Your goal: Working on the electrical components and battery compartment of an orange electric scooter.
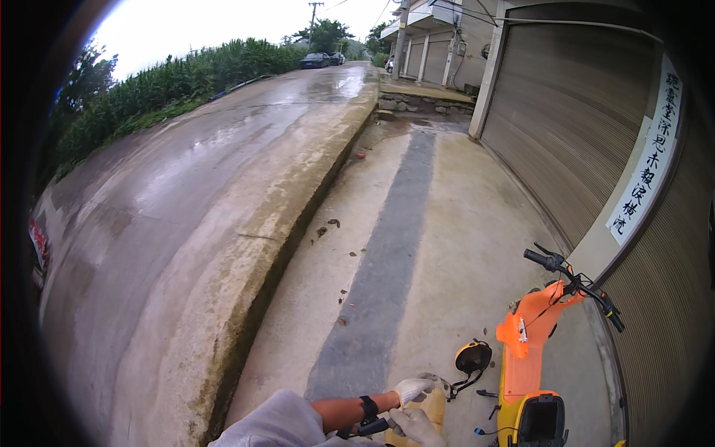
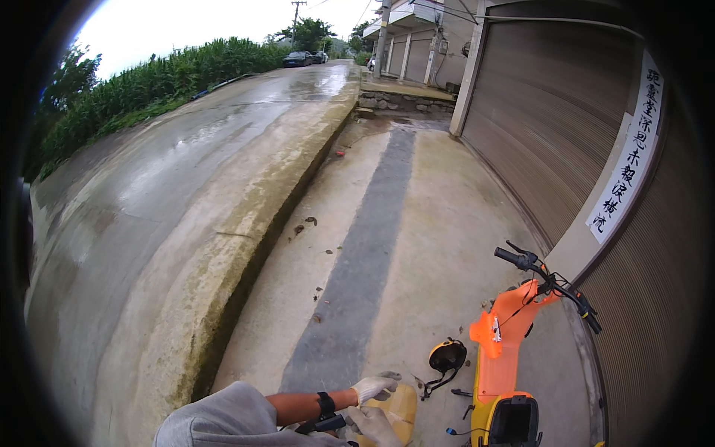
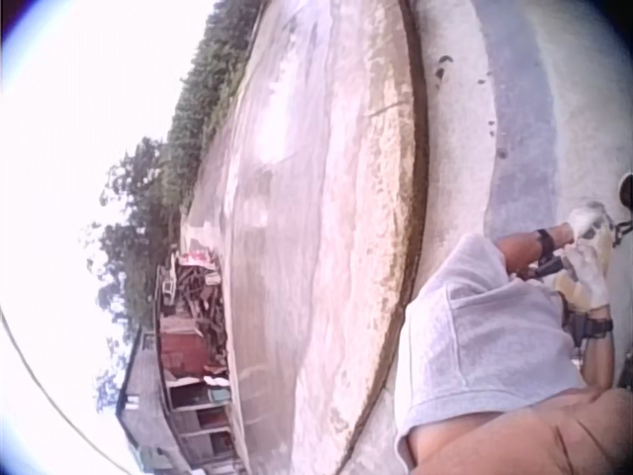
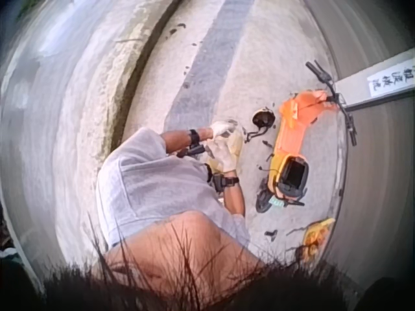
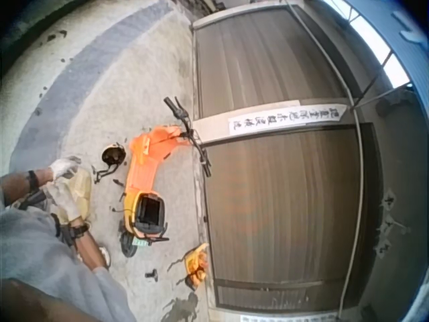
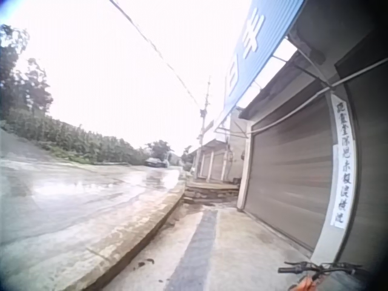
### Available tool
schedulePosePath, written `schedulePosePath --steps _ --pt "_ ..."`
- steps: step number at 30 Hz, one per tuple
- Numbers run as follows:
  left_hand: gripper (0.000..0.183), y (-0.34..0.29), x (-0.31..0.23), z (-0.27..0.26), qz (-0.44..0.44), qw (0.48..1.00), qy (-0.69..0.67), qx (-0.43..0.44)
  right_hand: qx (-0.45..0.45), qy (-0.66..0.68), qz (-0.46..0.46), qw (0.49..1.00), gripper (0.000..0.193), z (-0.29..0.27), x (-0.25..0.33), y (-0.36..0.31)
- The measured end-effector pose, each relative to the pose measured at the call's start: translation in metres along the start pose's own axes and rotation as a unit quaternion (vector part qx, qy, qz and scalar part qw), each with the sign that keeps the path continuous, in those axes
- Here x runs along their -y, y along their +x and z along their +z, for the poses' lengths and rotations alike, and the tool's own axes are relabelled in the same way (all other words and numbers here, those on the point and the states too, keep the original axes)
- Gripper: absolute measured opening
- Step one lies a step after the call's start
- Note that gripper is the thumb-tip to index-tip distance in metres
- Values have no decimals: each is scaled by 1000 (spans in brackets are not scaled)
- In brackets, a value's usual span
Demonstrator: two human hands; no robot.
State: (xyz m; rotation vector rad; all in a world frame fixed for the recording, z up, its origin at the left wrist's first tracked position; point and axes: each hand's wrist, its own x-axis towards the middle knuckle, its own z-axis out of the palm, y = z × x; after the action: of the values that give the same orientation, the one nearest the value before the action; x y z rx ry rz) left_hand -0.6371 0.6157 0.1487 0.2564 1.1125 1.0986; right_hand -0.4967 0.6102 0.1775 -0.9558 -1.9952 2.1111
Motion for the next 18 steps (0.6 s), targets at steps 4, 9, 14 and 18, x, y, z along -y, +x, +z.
schedulePosePath --steps 4,9,14,18 --pt "52 4 5 -7 84 994 4 -68 5 -57 -20 998 33 -1 -7 -8" --pt "55 5 11 -3 54 997 -41 -21 -10 -199 -153 968 26 -3 13 -11" --pt "33 6 9 0 196 745 638 7 45 -266 40 962 42 -20 47 -7" --pt "28 -3 13 -20 300 737 605 12 -159 -248 -69 953 52 -20 59 -7"
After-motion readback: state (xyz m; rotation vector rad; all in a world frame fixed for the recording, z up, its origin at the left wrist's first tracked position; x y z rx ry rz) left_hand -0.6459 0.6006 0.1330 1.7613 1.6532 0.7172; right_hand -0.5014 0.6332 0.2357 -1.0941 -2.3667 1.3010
